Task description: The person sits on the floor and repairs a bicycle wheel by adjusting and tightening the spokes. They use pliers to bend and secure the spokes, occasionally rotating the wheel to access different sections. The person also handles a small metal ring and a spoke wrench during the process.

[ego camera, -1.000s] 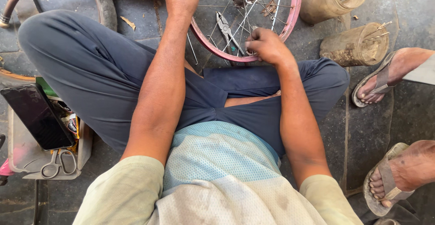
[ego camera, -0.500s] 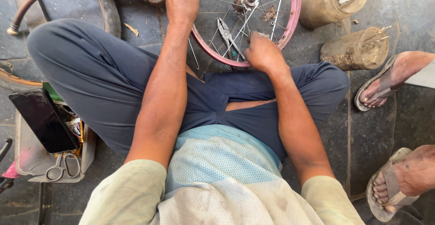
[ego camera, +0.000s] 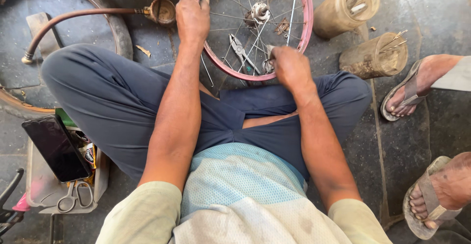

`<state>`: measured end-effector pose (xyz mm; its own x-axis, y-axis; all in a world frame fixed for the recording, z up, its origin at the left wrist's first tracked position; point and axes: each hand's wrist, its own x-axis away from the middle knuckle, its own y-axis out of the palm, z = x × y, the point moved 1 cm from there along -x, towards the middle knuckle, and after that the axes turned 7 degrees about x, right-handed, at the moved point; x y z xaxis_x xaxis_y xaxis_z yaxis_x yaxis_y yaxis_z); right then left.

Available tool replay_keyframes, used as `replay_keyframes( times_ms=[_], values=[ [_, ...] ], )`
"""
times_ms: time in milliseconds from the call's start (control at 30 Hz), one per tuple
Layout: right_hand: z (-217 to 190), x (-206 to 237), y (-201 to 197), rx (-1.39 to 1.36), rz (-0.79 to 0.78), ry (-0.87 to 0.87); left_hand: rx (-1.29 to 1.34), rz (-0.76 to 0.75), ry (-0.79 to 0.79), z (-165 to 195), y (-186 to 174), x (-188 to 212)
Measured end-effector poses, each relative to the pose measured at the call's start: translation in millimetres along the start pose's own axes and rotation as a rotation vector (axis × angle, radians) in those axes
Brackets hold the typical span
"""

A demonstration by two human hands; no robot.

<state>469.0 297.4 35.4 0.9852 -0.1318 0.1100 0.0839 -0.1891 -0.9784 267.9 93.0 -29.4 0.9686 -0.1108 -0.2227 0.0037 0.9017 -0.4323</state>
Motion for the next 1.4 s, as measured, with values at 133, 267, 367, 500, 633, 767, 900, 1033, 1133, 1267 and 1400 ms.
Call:
replay_keyframes(
  times_ms=[133,267,367,500,633,767,900,1033,1133,1267,1400],
  values=[
    [3.0,4.0,9.7,-0.330,-0.125,0.109,-0.034,0.013,-0.029,2.4,-1.9,2.5],
    [10.9,-10.9,17.0,-0.581,-0.406,0.311,-0.090,0.013,-0.053,5.7,-1.9,5.2],
    [2.5,-16.6,29.8,-0.160,-0.132,-0.016,-0.040,0.042,-0.034,7.8,-1.3,5.0],
    [-1.2,-13.2,54.7,-0.097,-0.220,0.106,-0.019,0.053,-0.034,5.3,-4.2,5.0],
    [13.9,-21.3,51.3,-0.440,-0.336,0.076,-0.057,0.002,-0.044,3.2,-6.4,4.8],
    [12.5,-28.4,40.3,-0.565,-0.469,0.086,-0.090,0.011,-0.081,8.1,-3.8,4.4],
    [-11.0,-22.2,37.4,-0.224,-0.405,0.228,-0.095,-0.005,-0.099,10.5,-5.2,5.8],
    [-19.3,-15.5,43.7,-0.142,-0.317,0.241,-0.083,-0.017,-0.094,7.9,-5.3,4.1],
    [-16.3,-17.2,53.1,-0.145,-0.321,0.246,-0.042,0.010,-0.035,5.6,-5.5,3.3],
    [-6.3,-32.1,50.7,-0.164,-0.375,-0.073,-0.038,-0.002,-0.017,3.2,-8.8,1.5],
    [7.0,-40.2,34.0,0.043,-0.518,-0.133,-0.027,-0.011,-0.061,4.7,-8.7,0.1]
  ],
)
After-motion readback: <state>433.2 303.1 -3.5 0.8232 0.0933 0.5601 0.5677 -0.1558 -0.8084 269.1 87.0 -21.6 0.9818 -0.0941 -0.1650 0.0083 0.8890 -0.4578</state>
